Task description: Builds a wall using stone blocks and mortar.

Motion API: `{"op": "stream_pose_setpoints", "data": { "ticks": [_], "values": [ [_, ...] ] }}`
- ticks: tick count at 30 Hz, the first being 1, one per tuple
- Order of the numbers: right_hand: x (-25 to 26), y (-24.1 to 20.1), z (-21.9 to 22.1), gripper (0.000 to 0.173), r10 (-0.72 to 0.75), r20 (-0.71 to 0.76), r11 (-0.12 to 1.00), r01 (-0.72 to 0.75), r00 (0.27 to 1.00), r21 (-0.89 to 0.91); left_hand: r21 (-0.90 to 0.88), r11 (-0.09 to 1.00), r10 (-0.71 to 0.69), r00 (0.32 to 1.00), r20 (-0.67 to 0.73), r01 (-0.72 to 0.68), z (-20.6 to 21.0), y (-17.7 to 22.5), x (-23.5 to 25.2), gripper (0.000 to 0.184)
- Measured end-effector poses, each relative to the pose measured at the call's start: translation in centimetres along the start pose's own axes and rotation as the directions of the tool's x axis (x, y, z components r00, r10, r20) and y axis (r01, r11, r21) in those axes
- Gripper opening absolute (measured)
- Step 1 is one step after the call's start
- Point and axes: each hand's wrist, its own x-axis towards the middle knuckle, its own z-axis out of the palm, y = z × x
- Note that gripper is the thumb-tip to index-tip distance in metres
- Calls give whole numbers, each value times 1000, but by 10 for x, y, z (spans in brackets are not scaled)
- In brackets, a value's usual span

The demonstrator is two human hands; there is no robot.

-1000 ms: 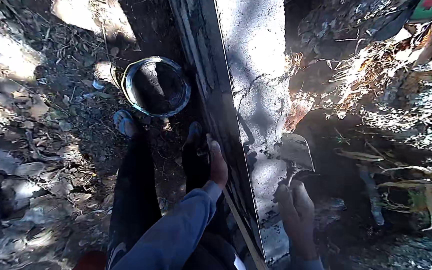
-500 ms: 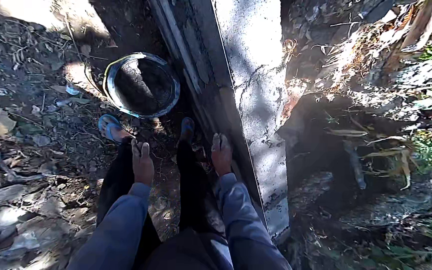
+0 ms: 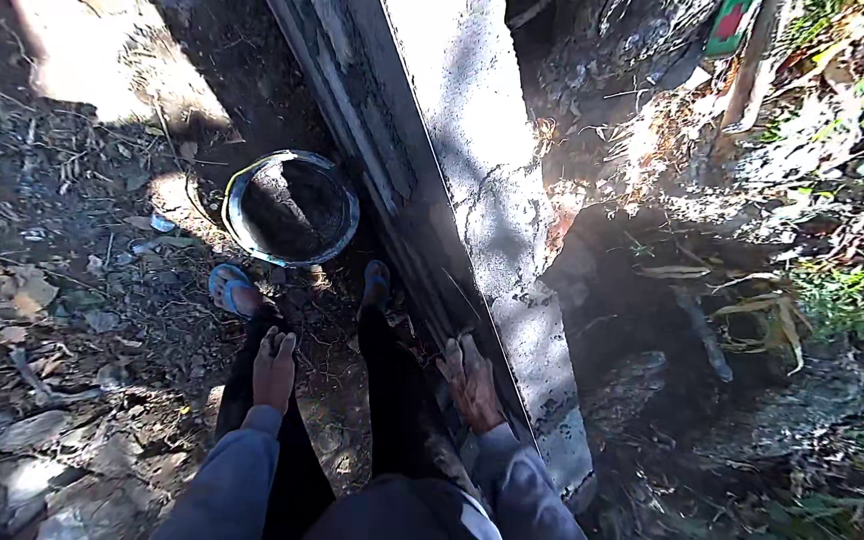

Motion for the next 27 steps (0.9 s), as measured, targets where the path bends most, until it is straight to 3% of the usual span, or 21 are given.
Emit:
{"op": "stream_pose_setpoints", "data": {
  "ticks": [2, 5, 11, 16, 19, 22, 24, 27],
  "values": [
    [25, -47, -13, 45, -112, -37, 991, 114, 993, 74, 47, 999, -5, 1000, -2, 5, 1, -2, 2, 55],
    [50, -71, -24, 39, -58, -6, 988, 58, 998, 144, 62, 998, -16, 1000, -14, 17, 5, -9, 0, 54],
    [30, -15, -10, 40, 13, -80, 986, 1, 997, 169, 128, 991, -30, 999, -12, 31, 14, -18, -10, 55],
    [1, 37, 0, 44, 82, -48, 991, -76, 995, 107, 150, 989, -11, 1000, -3, 11, 20, -13, -12, 55],
    [-23, 72, 0, 45, 187, 1, 982, -187, 982, -1, 142, 990, -24, 1000, 8, 23, 27, -7, -14, 53],
    [-50, 109, -12, 48, 308, 145, 938, -274, 940, -213, 173, 984, 40, 998, 49, -48, 42, 9, -20, 49],
    [-64, 129, -26, 50, 185, 152, 968, -154, 971, -197, 186, 971, 129, 985, 116, -149, 65, 28, -28, 49],
    [-63, 127, -48, 51, -31, -40, 979, 38, 999, 201, 216, 929, 261, 945, 197, -301, 101, 58, -52, 44]
  ]
}}
